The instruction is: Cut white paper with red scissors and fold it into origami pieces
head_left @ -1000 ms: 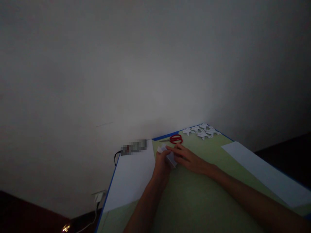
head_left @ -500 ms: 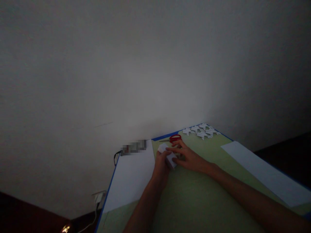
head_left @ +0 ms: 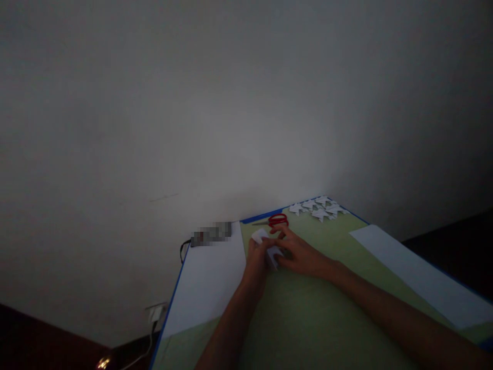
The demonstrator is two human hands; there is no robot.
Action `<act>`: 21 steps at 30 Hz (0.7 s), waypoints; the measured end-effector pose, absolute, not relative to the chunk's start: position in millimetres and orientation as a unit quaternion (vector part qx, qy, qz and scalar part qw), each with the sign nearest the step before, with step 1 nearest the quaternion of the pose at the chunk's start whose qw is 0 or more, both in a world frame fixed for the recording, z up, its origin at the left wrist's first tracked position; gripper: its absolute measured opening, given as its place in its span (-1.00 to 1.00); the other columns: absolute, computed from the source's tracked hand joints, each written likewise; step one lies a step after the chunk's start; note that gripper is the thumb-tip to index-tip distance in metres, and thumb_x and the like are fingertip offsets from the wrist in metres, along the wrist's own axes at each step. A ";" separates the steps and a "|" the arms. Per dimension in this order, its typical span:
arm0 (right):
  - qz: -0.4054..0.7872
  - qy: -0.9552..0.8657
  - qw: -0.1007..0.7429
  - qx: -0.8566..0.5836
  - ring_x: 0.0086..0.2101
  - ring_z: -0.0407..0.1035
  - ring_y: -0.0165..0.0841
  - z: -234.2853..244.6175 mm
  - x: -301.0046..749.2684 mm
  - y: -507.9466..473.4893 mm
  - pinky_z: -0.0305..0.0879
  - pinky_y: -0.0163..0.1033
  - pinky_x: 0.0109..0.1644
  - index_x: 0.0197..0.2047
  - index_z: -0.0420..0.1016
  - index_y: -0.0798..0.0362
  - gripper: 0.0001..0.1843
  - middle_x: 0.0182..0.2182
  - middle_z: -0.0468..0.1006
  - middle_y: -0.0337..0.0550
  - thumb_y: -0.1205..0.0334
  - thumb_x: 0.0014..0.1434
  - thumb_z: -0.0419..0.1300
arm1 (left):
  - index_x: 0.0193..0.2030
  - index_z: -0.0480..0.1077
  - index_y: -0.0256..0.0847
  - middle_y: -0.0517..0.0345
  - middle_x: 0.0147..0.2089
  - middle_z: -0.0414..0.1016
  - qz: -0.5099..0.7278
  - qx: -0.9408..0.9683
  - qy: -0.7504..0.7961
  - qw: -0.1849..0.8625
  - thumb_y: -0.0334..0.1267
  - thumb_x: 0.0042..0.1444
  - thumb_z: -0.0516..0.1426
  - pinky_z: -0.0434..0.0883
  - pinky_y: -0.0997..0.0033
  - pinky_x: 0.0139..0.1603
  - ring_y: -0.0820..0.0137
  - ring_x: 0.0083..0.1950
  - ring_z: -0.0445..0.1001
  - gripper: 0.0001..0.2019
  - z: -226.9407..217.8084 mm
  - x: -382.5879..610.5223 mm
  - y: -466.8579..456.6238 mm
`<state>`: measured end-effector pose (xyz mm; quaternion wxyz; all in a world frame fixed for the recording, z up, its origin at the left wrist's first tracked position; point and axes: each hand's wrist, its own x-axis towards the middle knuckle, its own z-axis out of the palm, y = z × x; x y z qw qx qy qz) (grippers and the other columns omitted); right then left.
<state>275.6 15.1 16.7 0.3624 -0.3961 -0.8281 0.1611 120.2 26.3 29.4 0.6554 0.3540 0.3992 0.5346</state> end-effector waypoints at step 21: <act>0.170 -0.830 0.404 -0.345 0.06 0.42 -0.15 26.9 273.7 7.7 0.40 0.01 0.20 0.14 0.55 -0.02 -0.52 0.13 0.41 0.01 0.39 0.14 0.35 | -0.13 0.36 -0.20 0.13 -0.31 0.55 0.528 0.355 0.364 0.680 -0.27 -0.11 0.31 0.45 0.39 -0.38 0.35 -0.39 0.54 -0.63 33.1 121.7 26.0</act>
